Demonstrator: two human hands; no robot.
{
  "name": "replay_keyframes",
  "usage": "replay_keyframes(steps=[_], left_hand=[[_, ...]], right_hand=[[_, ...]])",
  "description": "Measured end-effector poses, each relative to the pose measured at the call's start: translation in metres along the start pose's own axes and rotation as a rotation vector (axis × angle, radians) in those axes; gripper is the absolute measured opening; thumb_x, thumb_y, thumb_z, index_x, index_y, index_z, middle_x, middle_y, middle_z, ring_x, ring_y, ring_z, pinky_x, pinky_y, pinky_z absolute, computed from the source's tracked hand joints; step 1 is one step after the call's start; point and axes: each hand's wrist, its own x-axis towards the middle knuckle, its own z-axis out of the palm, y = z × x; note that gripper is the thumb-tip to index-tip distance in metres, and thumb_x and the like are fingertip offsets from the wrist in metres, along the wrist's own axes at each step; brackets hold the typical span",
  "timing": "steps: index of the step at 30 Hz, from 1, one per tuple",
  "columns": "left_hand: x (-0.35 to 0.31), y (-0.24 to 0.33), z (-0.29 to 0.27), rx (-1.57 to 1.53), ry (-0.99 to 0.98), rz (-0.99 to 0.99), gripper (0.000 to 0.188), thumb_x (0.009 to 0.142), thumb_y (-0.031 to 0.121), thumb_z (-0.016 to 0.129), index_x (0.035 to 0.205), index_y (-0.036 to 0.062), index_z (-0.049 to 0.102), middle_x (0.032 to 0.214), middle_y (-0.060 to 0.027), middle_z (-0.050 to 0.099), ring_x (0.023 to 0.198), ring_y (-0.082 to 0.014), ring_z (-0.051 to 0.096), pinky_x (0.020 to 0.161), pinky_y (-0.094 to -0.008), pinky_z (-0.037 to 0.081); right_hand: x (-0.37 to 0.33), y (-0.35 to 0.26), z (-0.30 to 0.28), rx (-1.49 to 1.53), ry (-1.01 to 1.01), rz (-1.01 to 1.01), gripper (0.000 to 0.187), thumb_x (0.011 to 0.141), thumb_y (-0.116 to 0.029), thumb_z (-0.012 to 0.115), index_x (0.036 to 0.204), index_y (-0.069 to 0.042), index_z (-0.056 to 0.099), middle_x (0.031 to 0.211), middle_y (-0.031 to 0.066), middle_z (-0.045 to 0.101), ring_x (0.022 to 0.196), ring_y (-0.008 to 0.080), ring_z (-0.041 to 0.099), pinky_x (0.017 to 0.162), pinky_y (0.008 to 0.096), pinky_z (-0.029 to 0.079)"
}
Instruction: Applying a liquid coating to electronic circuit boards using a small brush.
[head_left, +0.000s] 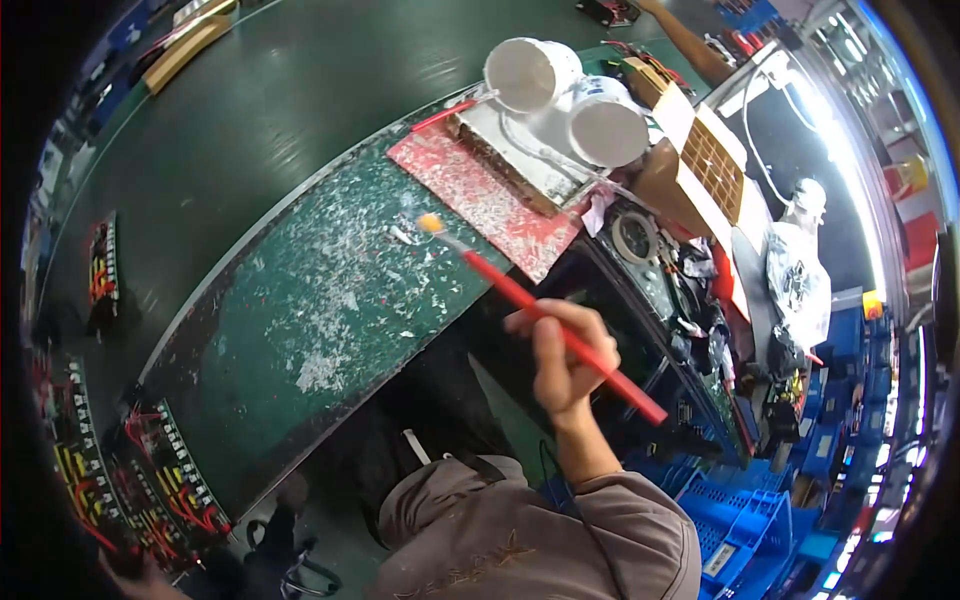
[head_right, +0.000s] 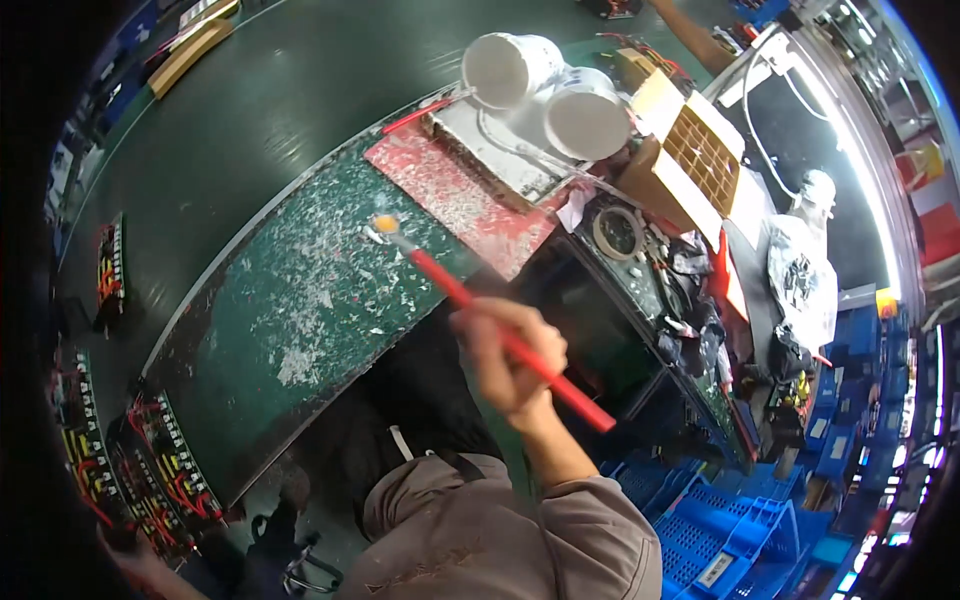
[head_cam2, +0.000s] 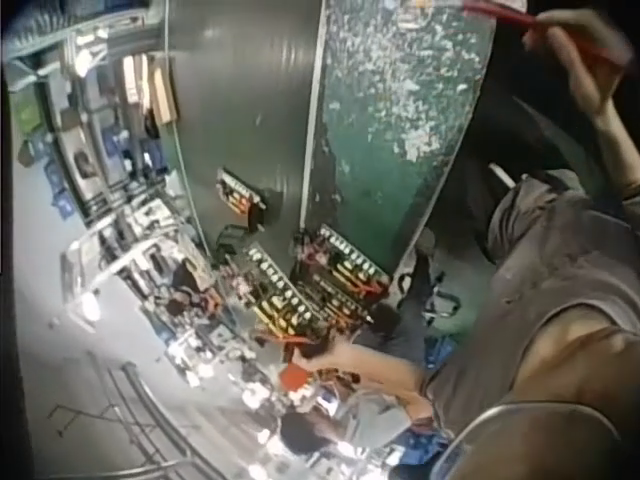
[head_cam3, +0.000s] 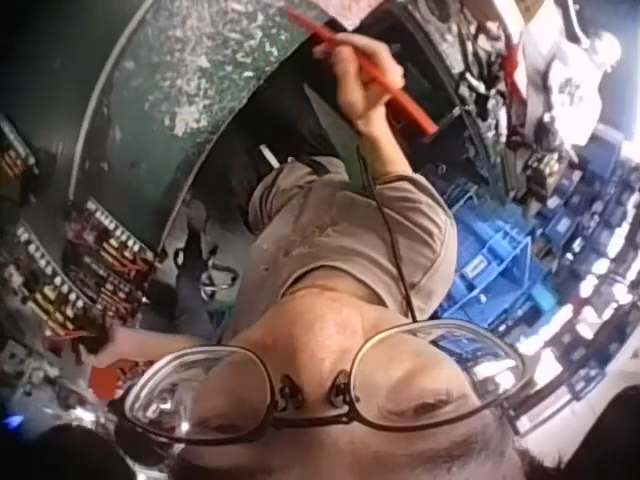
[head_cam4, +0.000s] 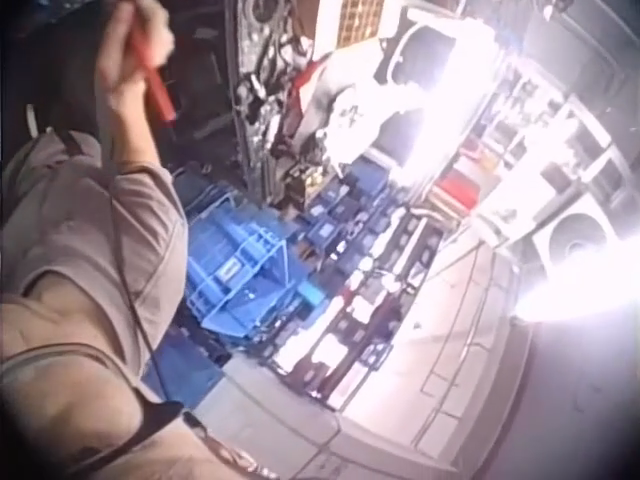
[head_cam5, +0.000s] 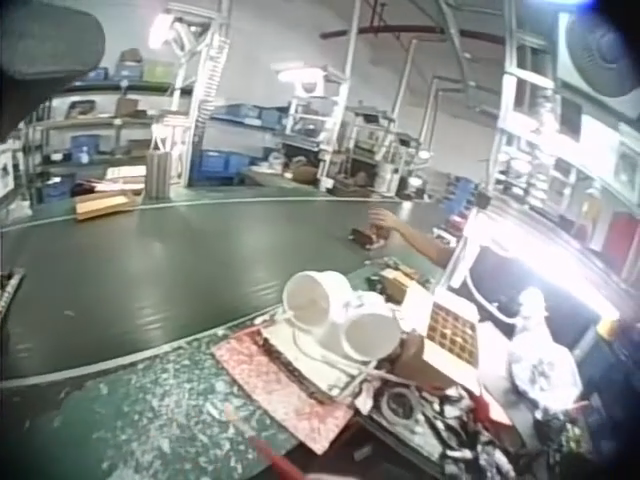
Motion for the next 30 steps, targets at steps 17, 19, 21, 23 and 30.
replay_keyframes(steps=[17,19,21,23,30], left_hand=[[-0.121,0.008,0.215,-0.737,-0.511,-0.762,0.025,0.082,0.031,0.063,0.099,0.0119,0.063,0.102,-0.0014,0.062,0.095,-0.0177,0.060,0.079,-0.0320,0.050],[-0.113,0.012,0.204,-0.604,-0.651,-0.744,0.028,0.083,0.031,0.062,0.101,0.0090,0.063,0.104,-0.0023,0.062,0.095,-0.0178,0.061,0.079,-0.0322,0.050],[-0.114,0.008,0.198,-0.620,-0.598,-0.766,0.032,0.084,0.030,0.062,0.106,0.0068,0.063,0.106,-0.0045,0.063,0.095,-0.0176,0.061,0.081,-0.0329,0.050],[-0.113,0.013,0.187,-0.522,-0.659,-0.725,0.038,0.088,0.030,0.058,0.116,0.0039,0.059,0.123,-0.0097,0.058,0.110,-0.0214,0.057,0.093,-0.0352,0.046],[-0.166,0.074,0.165,-0.120,-0.471,0.170,0.055,0.093,0.017,0.047,0.145,0.0036,0.035,0.151,-0.0119,0.032,0.137,-0.0233,0.031,0.113,-0.0365,0.020]], right_hand=[[0.090,0.091,-0.058,-0.393,0.161,-0.039,0.017,0.091,-0.006,0.061,0.104,0.003,0.067,0.086,0.0098,0.069,0.076,0.0128,0.064,0.071,0.0255,0.050],[0.094,0.087,-0.058,-0.358,0.211,0.014,0.017,0.091,-0.007,0.061,0.104,0.002,0.067,0.086,0.0091,0.069,0.076,0.0125,0.064,0.071,0.0256,0.050],[0.095,0.089,-0.062,-0.391,0.233,0.022,0.017,0.091,-0.008,0.061,0.104,0.002,0.067,0.087,0.0091,0.069,0.076,0.0124,0.064,0.072,0.0258,0.050],[0.094,0.086,-0.065,-0.505,0.155,-0.092,0.016,0.090,-0.007,0.062,0.102,0.001,0.067,0.087,0.0103,0.069,0.076,0.0151,0.065,0.073,0.0269,0.051],[0.089,0.079,-0.068,-0.526,0.007,-0.173,0.014,0.087,-0.004,0.062,0.099,0.001,0.067,0.088,0.0130,0.068,0.079,0.0229,0.066,0.073,0.0299,0.051]])
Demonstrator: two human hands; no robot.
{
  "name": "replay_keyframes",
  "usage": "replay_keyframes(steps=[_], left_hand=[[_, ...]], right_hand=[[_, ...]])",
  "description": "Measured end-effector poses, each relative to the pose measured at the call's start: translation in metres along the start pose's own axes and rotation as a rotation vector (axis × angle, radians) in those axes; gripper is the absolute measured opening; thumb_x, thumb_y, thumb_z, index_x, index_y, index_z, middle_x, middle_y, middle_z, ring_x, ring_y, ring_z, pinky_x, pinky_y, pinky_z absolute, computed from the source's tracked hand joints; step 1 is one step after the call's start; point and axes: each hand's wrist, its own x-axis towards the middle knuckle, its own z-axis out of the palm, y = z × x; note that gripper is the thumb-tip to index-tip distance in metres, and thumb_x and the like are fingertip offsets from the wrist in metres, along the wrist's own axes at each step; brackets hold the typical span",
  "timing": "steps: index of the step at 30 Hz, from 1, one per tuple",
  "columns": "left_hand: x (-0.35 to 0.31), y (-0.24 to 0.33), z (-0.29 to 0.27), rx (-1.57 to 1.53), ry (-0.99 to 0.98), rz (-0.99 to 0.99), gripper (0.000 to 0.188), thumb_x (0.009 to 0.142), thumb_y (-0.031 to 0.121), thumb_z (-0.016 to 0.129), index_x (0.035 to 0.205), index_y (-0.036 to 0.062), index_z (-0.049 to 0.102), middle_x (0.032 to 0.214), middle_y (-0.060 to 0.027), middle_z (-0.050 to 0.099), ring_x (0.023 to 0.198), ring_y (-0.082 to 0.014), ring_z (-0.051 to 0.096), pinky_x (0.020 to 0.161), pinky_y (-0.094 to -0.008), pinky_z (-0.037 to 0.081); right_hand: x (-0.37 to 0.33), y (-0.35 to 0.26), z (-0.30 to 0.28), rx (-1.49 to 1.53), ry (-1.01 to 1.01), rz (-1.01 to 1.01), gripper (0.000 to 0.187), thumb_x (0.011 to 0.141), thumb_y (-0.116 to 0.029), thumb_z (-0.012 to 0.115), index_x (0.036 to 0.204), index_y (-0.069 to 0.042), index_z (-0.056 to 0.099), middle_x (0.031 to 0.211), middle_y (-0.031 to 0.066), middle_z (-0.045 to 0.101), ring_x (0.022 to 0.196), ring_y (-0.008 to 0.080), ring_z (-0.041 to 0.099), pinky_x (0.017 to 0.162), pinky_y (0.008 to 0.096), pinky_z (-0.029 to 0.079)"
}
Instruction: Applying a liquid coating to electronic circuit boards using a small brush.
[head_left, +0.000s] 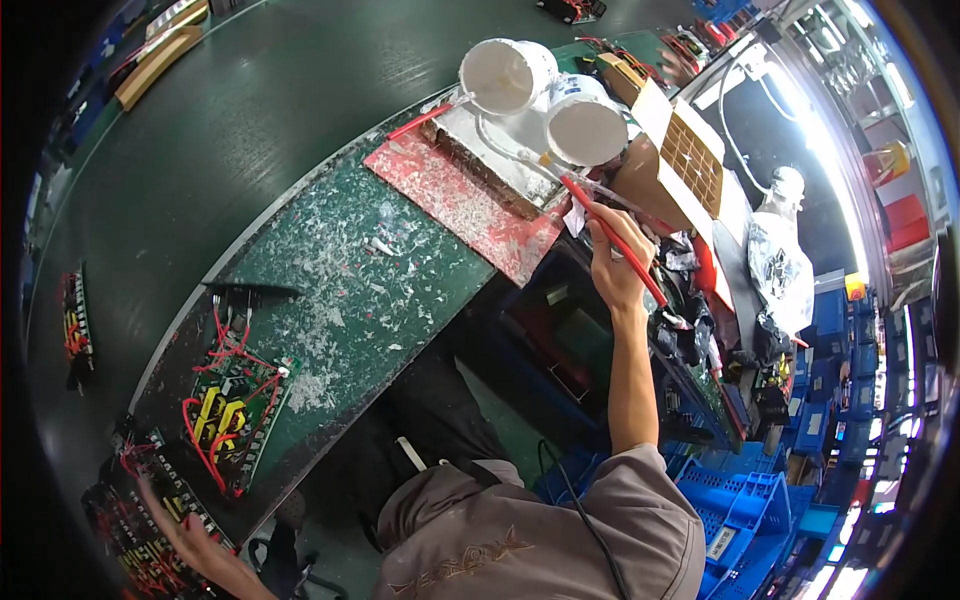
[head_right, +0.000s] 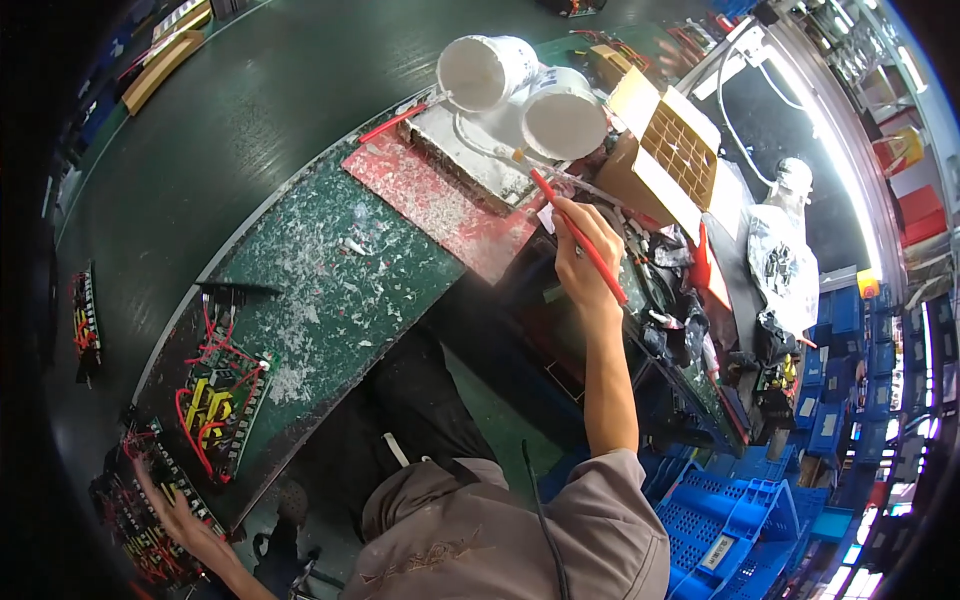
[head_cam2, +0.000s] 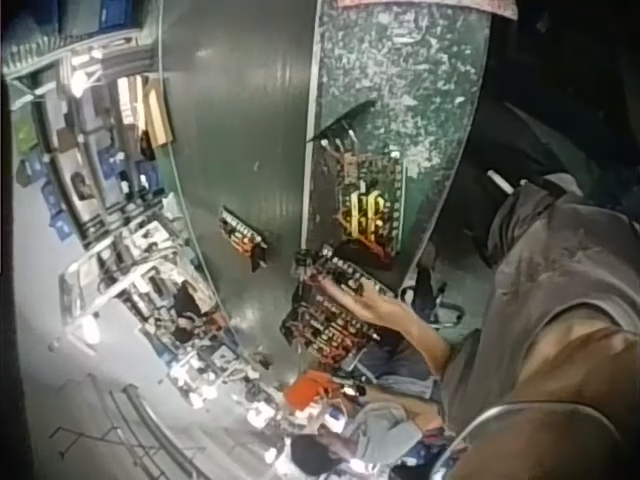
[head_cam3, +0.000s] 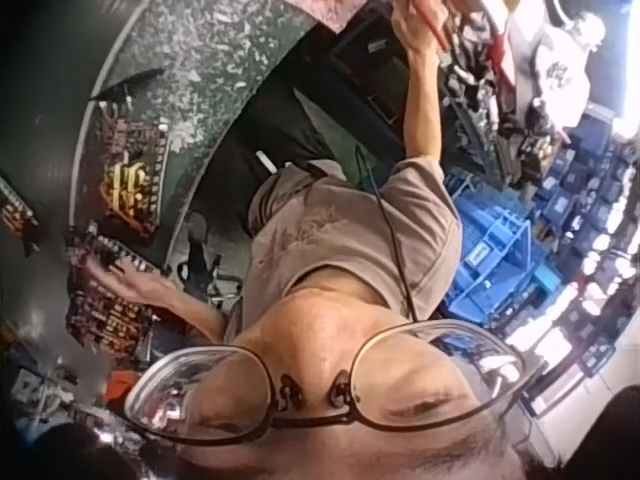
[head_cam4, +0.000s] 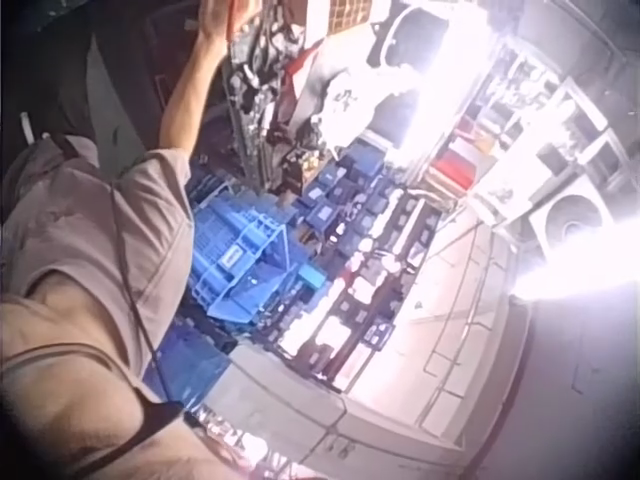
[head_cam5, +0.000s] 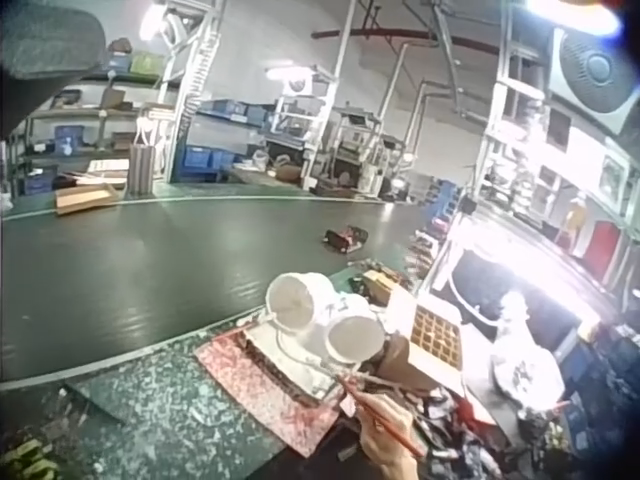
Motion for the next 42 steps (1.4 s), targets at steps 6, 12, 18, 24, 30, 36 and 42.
replay_keyframes(steps=[6,12,18,24,30,36,42], left_hand=[[-0.003,-0.022,0.013,0.435,-0.179,0.207,0.042,0.092,0.010,0.051,0.133,-0.0012,0.048,0.143,-0.0168,0.042,0.136,-0.0300,0.035,0.111,-0.0425,0.024],[0.008,-0.030,0.031,0.675,-0.179,0.355,0.039,0.092,0.012,0.054,0.130,0.0062,0.052,0.143,-0.0143,0.042,0.136,-0.0322,0.033,0.111,-0.0460,0.023],[0.021,-0.036,0.028,0.720,-0.165,0.347,0.040,0.093,0.015,0.055,0.133,0.0074,0.050,0.143,-0.0137,0.041,0.137,-0.0319,0.032,0.111,-0.0457,0.023],[0.025,-0.044,0.029,0.702,-0.172,0.355,0.041,0.094,0.015,0.054,0.134,0.0069,0.048,0.142,-0.0138,0.042,0.136,-0.0321,0.033,0.111,-0.0450,0.023],[0.021,-0.035,0.032,0.687,-0.140,0.332,0.042,0.085,0.016,0.063,0.125,0.0075,0.055,0.133,-0.0133,0.049,0.128,-0.0329,0.040,0.108,-0.0443,0.025],[0.025,-0.041,0.033,0.697,-0.111,0.416,0.042,0.077,0.023,0.071,0.114,0.0054,0.061,0.122,-0.0119,0.056,0.123,-0.0315,0.045,0.107,-0.0470,0.025],[0.025,-0.034,0.019,0.786,-0.360,0.436,0.064,0.072,0.034,0.076,0.123,0.0023,0.055,0.130,-0.0102,0.050,0.126,-0.0295,0.041,0.110,-0.0449,0.026]], right_hand=[[0.002,0.013,0.001,-0.002,-0.096,0.042,0.015,0.086,-0.004,0.063,0.100,0.001,0.067,0.089,0.0130,0.069,0.080,0.0221,0.066,0.073,0.0304,0.050],[-0.002,0.014,-0.004,-0.043,-0.010,0.039,0.014,0.087,-0.003,0.062,0.099,0.001,0.067,0.087,0.0123,0.068,0.078,0.0195,0.065,0.074,0.0291,0.050],[0.000,0.009,0.004,0.032,0.057,0.020,0.014,0.090,-0.004,0.061,0.101,0.003,0.067,0.087,0.0100,0.069,0.076,0.0150,0.064,0.072,0.0268,0.051],[0.004,0.013,0.038,0.206,0.124,0.249,0.018,0.092,-0.012,0.062,0.102,0.002,0.068,0.084,0.0063,0.069,0.076,0.0129,0.064,0.071,0.0262,0.051],[-0.001,-0.004,0.027,0.048,0.148,0.166,0.029,0.098,-0.022,0.051,0.102,0.000,0.069,0.086,0.0085,0.070,0.073,0.0153,0.064,0.064,0.0293,0.051],[-0.011,-0.067,0.041,0.637,0.197,0.227,0.027,0.096,-0.013,0.054,0.109,0.010,0.061,0.094,0.0163,0.066,0.083,0.0203,0.064,0.077,0.0309,0.054],[-0.023,-0.082,0.058,0.819,0.110,0.265,0.025,0.096,-0.013,0.054,0.106,0.009,0.061,0.092,0.0143,0.065,0.081,0.0192,0.062,0.076,0.0307,0.050]])
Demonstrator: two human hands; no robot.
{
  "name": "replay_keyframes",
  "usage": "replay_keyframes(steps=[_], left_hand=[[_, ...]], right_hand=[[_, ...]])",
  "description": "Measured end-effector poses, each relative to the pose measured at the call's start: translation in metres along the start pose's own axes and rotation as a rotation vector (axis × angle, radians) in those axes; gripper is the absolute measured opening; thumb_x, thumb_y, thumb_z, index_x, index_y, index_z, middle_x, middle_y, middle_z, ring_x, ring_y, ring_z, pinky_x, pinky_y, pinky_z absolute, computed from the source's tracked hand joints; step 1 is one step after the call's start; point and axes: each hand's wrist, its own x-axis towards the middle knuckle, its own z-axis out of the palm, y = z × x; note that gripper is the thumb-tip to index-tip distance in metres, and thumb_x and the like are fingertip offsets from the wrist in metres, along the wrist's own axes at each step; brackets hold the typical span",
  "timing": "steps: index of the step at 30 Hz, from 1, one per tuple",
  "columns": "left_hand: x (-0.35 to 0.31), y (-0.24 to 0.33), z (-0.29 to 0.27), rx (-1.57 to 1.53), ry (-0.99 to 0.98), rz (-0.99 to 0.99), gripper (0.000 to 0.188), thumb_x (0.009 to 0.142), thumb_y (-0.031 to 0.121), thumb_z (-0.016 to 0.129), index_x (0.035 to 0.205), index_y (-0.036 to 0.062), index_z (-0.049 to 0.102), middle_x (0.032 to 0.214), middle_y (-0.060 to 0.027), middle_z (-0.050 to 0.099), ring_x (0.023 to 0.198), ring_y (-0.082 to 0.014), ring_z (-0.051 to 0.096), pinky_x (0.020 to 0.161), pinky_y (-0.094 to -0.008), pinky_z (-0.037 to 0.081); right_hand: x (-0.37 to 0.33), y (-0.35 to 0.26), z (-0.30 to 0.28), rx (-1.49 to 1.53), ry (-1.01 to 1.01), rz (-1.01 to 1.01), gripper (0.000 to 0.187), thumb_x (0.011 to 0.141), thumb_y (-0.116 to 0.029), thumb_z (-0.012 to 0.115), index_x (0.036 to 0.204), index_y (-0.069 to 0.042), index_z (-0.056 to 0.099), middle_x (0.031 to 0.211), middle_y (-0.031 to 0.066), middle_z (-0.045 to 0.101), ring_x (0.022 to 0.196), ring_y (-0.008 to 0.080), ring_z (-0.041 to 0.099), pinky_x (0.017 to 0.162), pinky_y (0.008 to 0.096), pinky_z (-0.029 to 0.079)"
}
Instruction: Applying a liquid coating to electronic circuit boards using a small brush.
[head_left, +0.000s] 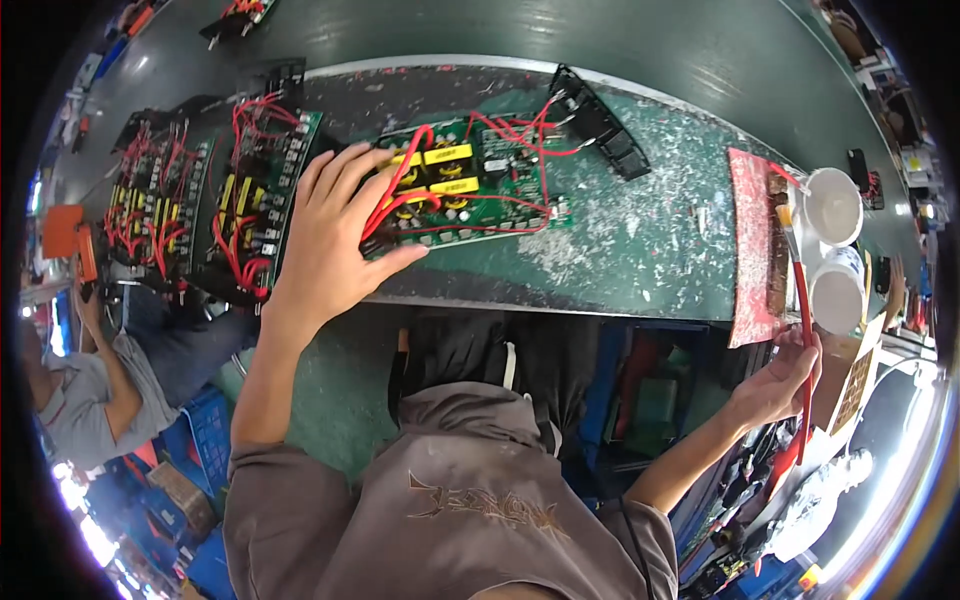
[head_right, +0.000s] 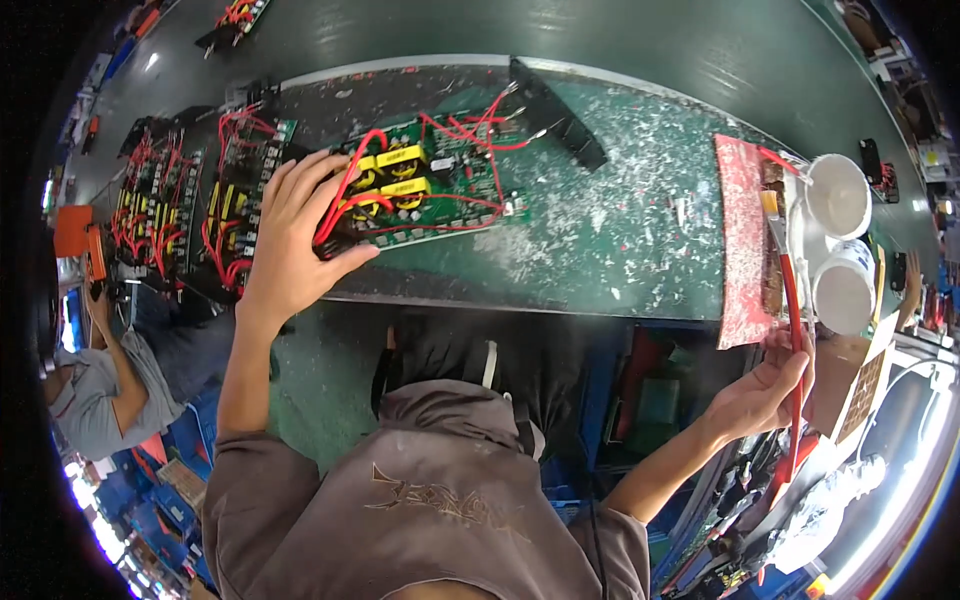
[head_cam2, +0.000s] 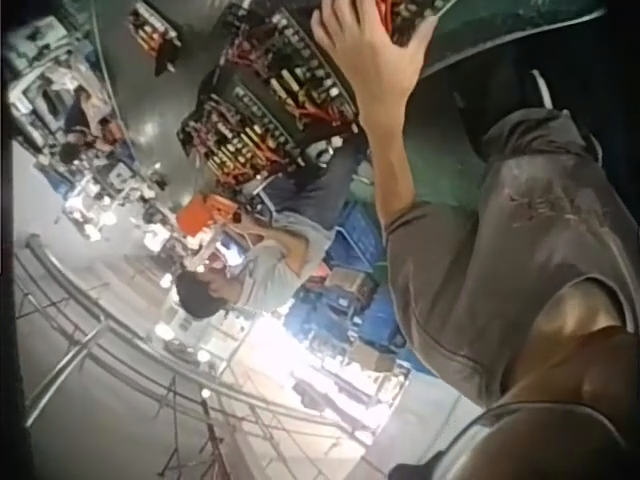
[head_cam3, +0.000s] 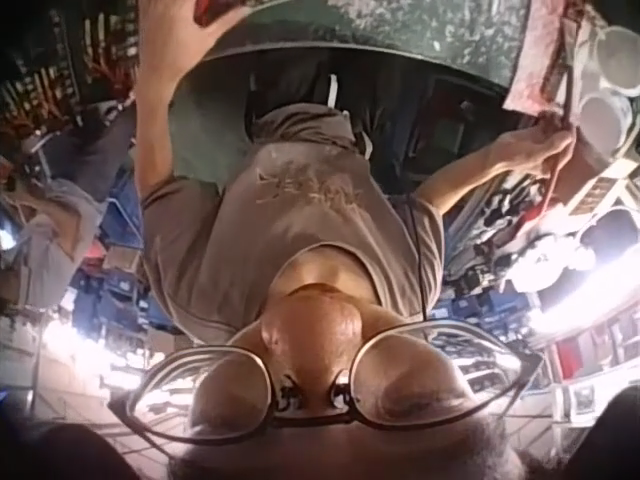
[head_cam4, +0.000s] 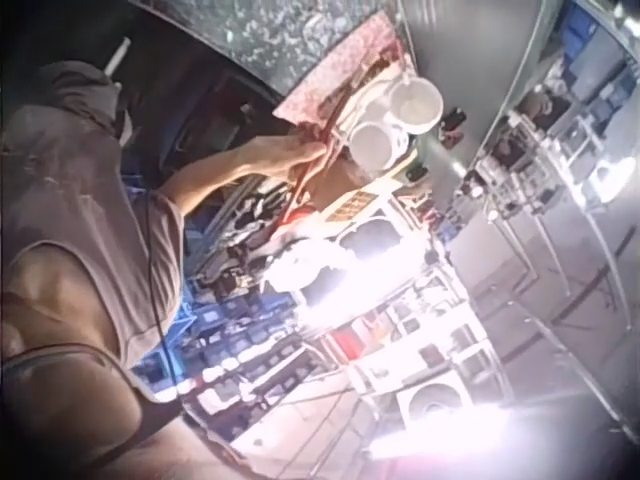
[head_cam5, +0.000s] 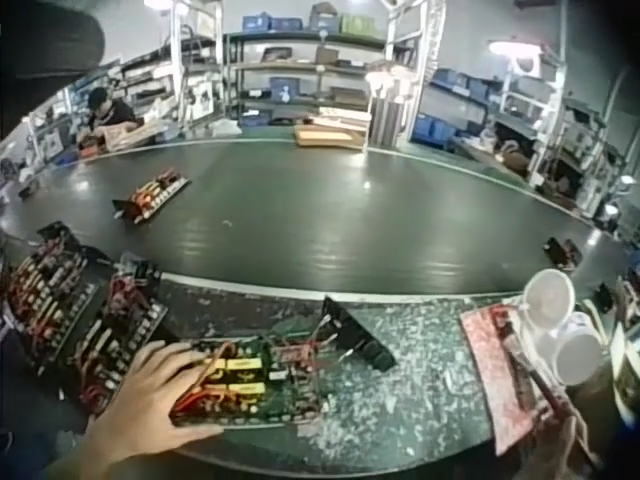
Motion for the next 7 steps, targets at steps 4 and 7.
replay_keyframes(steps=[4,7], left_hand=[[-0.001,-0.001,0.003,0.053,-0.031,-0.002,0.077,0.066,0.040,0.079,0.126,0.0027,0.051,0.133,-0.0095,0.047,0.128,-0.0296,0.038,0.111,-0.0466,0.025],[-0.001,0.001,0.010,0.094,-0.011,-0.048,0.087,0.062,0.044,0.081,0.131,0.0053,0.046,0.133,-0.0147,0.046,0.130,-0.0300,0.036,0.112,-0.0461,0.022]], right_hand=[[-0.016,-0.006,0.004,-0.005,-0.005,0.048,0.026,0.096,-0.014,0.053,0.106,0.009,0.061,0.093,0.0133,0.065,0.084,0.0196,0.062,0.078,0.0314,0.050],[-0.025,-0.008,0.009,-0.041,-0.024,0.054,0.027,0.096,-0.013,0.052,0.110,0.008,0.061,0.097,0.0148,0.066,0.082,0.0175,0.061,0.073,0.0278,0.049]])
